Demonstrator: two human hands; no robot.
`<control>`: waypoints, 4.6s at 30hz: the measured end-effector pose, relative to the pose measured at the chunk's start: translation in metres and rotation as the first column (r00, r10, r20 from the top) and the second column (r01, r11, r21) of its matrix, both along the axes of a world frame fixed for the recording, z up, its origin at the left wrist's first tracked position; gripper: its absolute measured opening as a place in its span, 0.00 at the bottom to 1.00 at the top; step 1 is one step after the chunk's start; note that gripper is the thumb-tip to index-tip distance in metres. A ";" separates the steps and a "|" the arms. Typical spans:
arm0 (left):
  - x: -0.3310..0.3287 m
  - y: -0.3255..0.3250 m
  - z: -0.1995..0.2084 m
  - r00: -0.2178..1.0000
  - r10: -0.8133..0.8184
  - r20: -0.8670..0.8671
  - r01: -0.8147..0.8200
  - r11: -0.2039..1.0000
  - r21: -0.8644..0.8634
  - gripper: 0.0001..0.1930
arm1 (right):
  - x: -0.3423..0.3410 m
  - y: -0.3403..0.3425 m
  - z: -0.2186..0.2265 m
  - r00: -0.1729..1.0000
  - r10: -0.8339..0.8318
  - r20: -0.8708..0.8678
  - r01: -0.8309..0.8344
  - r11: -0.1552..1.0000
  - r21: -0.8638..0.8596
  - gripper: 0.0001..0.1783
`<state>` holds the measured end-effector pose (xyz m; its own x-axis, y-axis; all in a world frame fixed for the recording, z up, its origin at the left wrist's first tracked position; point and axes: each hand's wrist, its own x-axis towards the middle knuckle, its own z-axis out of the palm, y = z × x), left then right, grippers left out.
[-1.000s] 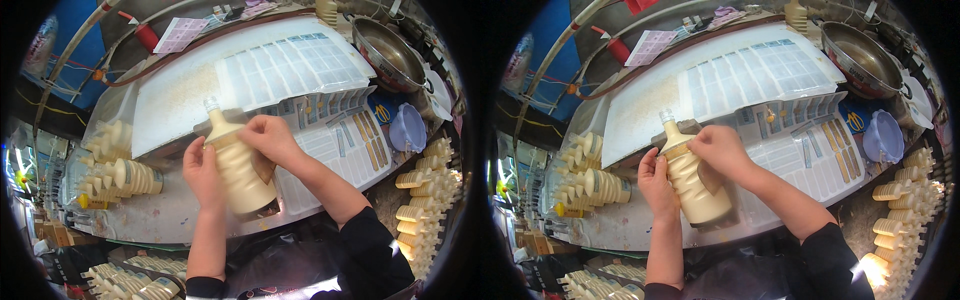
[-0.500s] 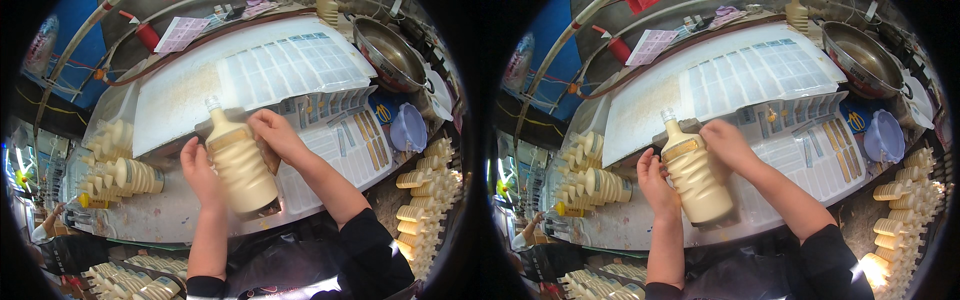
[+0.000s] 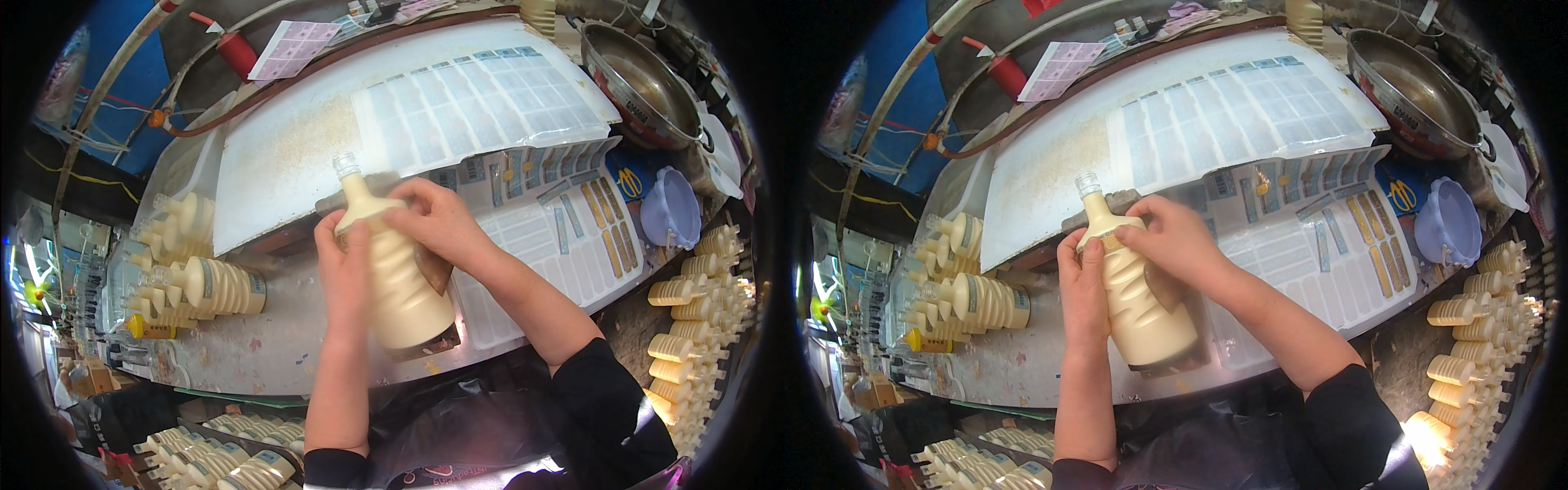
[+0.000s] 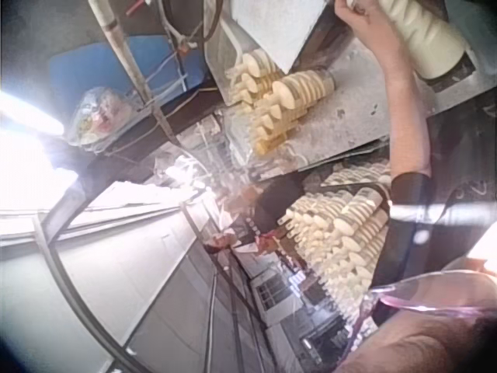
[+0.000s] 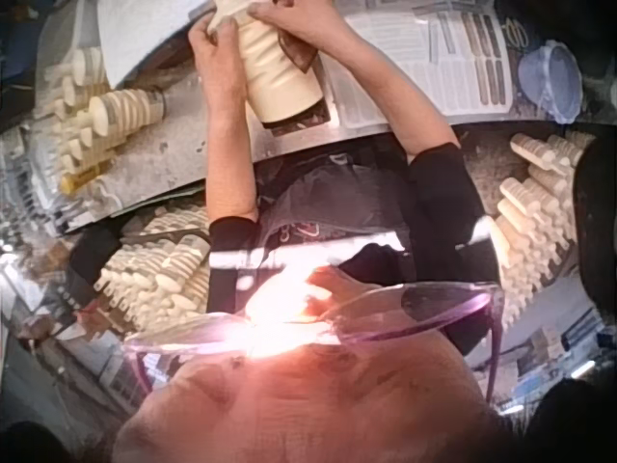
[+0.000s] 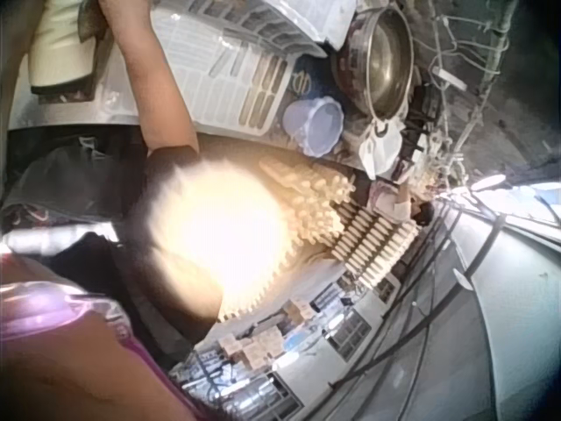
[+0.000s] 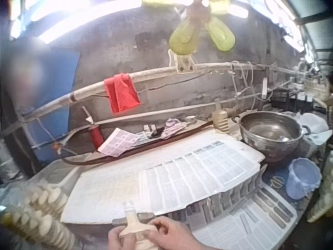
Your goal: The person applies adhesive labels to the bodies of cream-colored plastic bottles. They pick up a label, align it on the bottle, smooth it down, and then place the bottle aside before repeating the process on the next bottle.
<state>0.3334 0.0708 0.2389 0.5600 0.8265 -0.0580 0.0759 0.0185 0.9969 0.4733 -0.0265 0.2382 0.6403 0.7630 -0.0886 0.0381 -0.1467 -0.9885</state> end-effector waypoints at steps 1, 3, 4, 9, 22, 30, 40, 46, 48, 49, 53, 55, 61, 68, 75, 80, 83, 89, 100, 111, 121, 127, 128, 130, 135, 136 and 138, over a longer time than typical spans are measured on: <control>0.001 -0.002 0.004 1.000 -0.022 -0.019 0.022 1.000 -0.005 0.21 | 0.000 0.000 -0.001 1.000 0.001 -0.005 -0.001 1.000 0.001 0.20; 0.001 -0.002 0.005 1.000 -0.026 -0.011 0.026 1.000 -0.004 0.21 | 0.000 0.000 -0.001 1.000 0.003 -0.014 -0.003 1.000 0.003 0.21; 0.001 -0.003 0.005 1.000 -0.028 -0.007 0.028 1.000 -0.004 0.21 | 0.001 0.000 -0.001 1.000 0.003 -0.017 -0.003 1.000 0.005 0.21; 0.001 -0.003 0.005 0.999 -0.037 0.011 0.037 0.999 -0.034 0.21 | 0.002 0.000 -0.001 0.997 0.019 -0.077 -0.016 0.999 0.030 0.21; 0.000 0.001 -0.001 0.999 -0.042 0.014 0.043 0.998 -0.051 0.20 | 0.009 0.003 -0.013 0.985 0.074 -0.158 -0.050 0.987 0.152 0.16; 0.001 0.001 -0.003 0.999 -0.023 0.026 0.024 0.998 -0.059 0.21 | 0.013 -0.001 -0.011 0.946 0.133 -0.297 -0.088 0.983 0.160 0.16; 0.001 0.000 -0.003 0.998 -0.043 0.035 0.045 0.997 -0.067 0.21 | 0.006 0.003 -0.024 0.968 0.121 -0.222 -0.067 0.969 0.236 0.16; -0.001 0.002 -0.006 0.997 -0.046 0.065 0.052 0.994 -0.096 0.20 | 0.006 0.000 -0.010 0.966 0.130 -0.224 -0.090 0.979 0.180 0.14; -0.001 0.003 -0.008 0.996 -0.042 0.076 0.050 0.994 -0.101 0.20 | 0.005 0.000 -0.009 0.975 0.115 -0.190 -0.089 0.986 0.141 0.15; -0.001 0.003 -0.009 0.996 -0.040 0.079 0.048 0.993 -0.104 0.19 | 0.004 0.001 -0.008 0.980 0.109 -0.167 -0.092 0.990 0.106 0.15; 0.001 0.001 -0.007 0.996 -0.039 0.075 0.048 0.992 -0.121 0.19 | 0.004 0.002 -0.013 0.992 0.084 -0.097 -0.076 0.993 0.089 0.15; 0.000 0.001 -0.008 0.996 -0.045 0.081 0.054 0.992 -0.111 0.19 | 0.004 0.002 -0.013 0.991 0.080 -0.106 -0.070 0.993 0.091 0.15; 0.001 -0.001 -0.005 0.997 -0.029 0.078 0.036 0.994 -0.103 0.23 | 0.003 0.003 -0.016 0.992 0.054 -0.114 -0.042 0.993 0.110 0.20; 0.001 0.001 -0.006 0.996 -0.046 0.077 0.052 0.995 -0.080 0.24 | 0.003 0.001 -0.011 0.993 0.053 -0.104 -0.042 0.993 0.109 0.22; 0.001 0.000 -0.004 0.996 -0.040 0.080 0.047 0.994 -0.100 0.23 | 0.001 -0.001 -0.001 0.997 0.072 -0.023 -0.072 0.997 -0.015 0.15; 0.000 -0.001 -0.005 0.996 -0.047 0.077 0.054 0.995 -0.086 0.23 | 0.004 0.001 -0.010 0.979 0.094 -0.183 -0.069 0.988 0.139 0.16; 0.000 -0.002 -0.002 0.996 -0.041 0.077 0.049 0.994 -0.098 0.23 | 0.001 0.000 -0.007 0.990 0.071 -0.125 -0.061 0.995 0.081 0.15; 0.000 0.000 -0.008 0.997 -0.033 0.071 0.039 0.996 -0.083 0.23 | -0.001 0.001 -0.008 0.992 0.051 -0.115 -0.043 0.997 0.067 0.15; 0.000 -0.001 -0.004 0.996 -0.043 0.082 0.051 0.994 -0.097 0.24 | -0.001 0.000 0.003 0.998 0.045 -0.052 -0.045 0.999 0.001 0.18; -0.001 0.002 -0.009 0.996 -0.049 0.074 0.054 0.996 -0.072 0.25 | -0.003 0.000 0.003 0.999 0.029 -0.024 -0.029 0.999 -0.017 0.19; -0.001 0.001 -0.010 0.995 -0.048 0.082 0.055 0.994 -0.094 0.24 | -0.004 0.000 0.000 1.000 0.018 0.007 -0.018 1.000 0.013 0.18; 0.000 -0.001 -0.004 0.996 -0.038 0.082 0.046 0.994 -0.098 0.22 | -0.004 0.000 0.002 1.000 0.018 0.002 -0.018 1.000 0.013 0.19; 0.000 -0.002 -0.003 0.996 -0.035 0.084 0.043 0.994 -0.103 0.22 | -0.005 0.000 0.004 1.000 0.016 0.001 -0.016 1.000 0.007 0.20; 0.001 -0.002 -0.003 0.995 -0.037 0.093 0.047 0.993 -0.113 0.22 | -0.004 -0.001 0.005 1.000 0.014 -0.002 -0.014 1.000 -0.004 0.22; 0.000 0.002 -0.010 0.995 -0.038 0.094 0.046 0.995 -0.086 0.22 | -0.003 -0.001 0.001 0.999 0.012 0.030 -0.011 1.000 -0.028 0.25; 0.000 0.003 -0.012 0.995 -0.040 0.095 0.048 0.996 -0.079 0.22 | -0.003 0.000 0.001 1.000 0.011 0.025 -0.010 1.000 -0.024 0.25; 0.000 0.003 -0.014 0.994 -0.041 0.097 0.048 0.996 -0.073 0.22 | -0.004 0.000 -0.001 1.000 0.007 0.014 -0.007 1.000 -0.016 0.26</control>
